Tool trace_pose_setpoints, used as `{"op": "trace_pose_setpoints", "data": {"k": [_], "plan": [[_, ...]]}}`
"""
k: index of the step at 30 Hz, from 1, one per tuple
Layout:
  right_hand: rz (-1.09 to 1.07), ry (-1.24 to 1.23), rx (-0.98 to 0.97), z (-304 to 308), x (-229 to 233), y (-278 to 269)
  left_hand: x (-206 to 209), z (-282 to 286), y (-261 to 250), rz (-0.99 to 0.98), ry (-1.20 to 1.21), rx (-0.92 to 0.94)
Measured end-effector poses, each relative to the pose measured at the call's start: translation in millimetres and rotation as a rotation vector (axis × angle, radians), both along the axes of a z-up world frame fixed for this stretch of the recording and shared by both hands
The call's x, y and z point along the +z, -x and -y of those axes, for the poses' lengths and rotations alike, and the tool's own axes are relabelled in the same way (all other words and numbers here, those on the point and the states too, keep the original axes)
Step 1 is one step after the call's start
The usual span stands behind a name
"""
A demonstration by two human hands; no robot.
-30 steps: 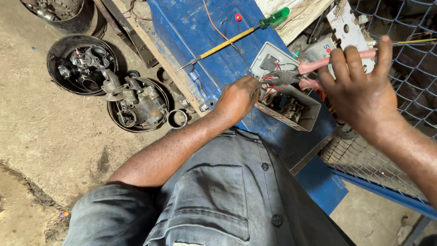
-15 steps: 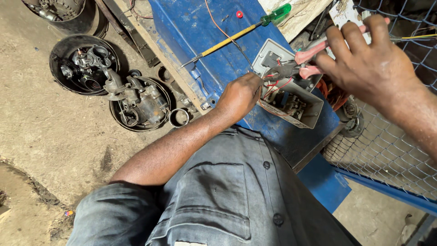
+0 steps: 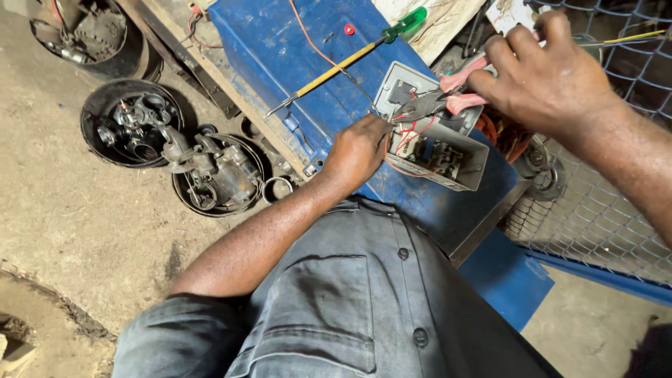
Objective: The person works on a small electrical box, using pliers and a screwdriver to strip wires, connect them to terminals, and test the device with a battery. They move between a workbench and a battery station, handling wires, a circuit board, and the box casing throughout.
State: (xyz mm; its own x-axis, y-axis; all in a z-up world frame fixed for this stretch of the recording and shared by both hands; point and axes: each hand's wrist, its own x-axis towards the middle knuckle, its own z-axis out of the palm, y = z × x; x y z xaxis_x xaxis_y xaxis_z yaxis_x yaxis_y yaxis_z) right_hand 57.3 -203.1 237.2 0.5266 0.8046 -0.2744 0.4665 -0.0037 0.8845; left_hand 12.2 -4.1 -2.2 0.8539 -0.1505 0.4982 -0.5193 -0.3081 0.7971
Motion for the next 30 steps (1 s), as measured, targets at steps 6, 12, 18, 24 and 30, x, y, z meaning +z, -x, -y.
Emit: {"op": "trace_pose_setpoints", "data": {"k": [6, 12, 18, 24, 30], "plan": [[0.016, -0.318, -0.279, 57, -21, 37, 19, -9, 13, 0.063, 0.128, 0.053], [-0.073, -1.268, -0.662, 125, -88, 137, 65, -33, 40, 0.332, -0.144, -0.129], [-0.492, -2.406, -1.192, 139, -159, 237, 107, -49, 74, 0.135, -0.315, -0.147], [-0.819, -2.419, -1.304, 110, -175, 262, 126, -48, 86, -0.036, -0.211, -0.128], [-0.978, -2.182, -1.153, 80, -145, 246, 142, -61, 100, -0.237, 0.006, -0.034]]}}
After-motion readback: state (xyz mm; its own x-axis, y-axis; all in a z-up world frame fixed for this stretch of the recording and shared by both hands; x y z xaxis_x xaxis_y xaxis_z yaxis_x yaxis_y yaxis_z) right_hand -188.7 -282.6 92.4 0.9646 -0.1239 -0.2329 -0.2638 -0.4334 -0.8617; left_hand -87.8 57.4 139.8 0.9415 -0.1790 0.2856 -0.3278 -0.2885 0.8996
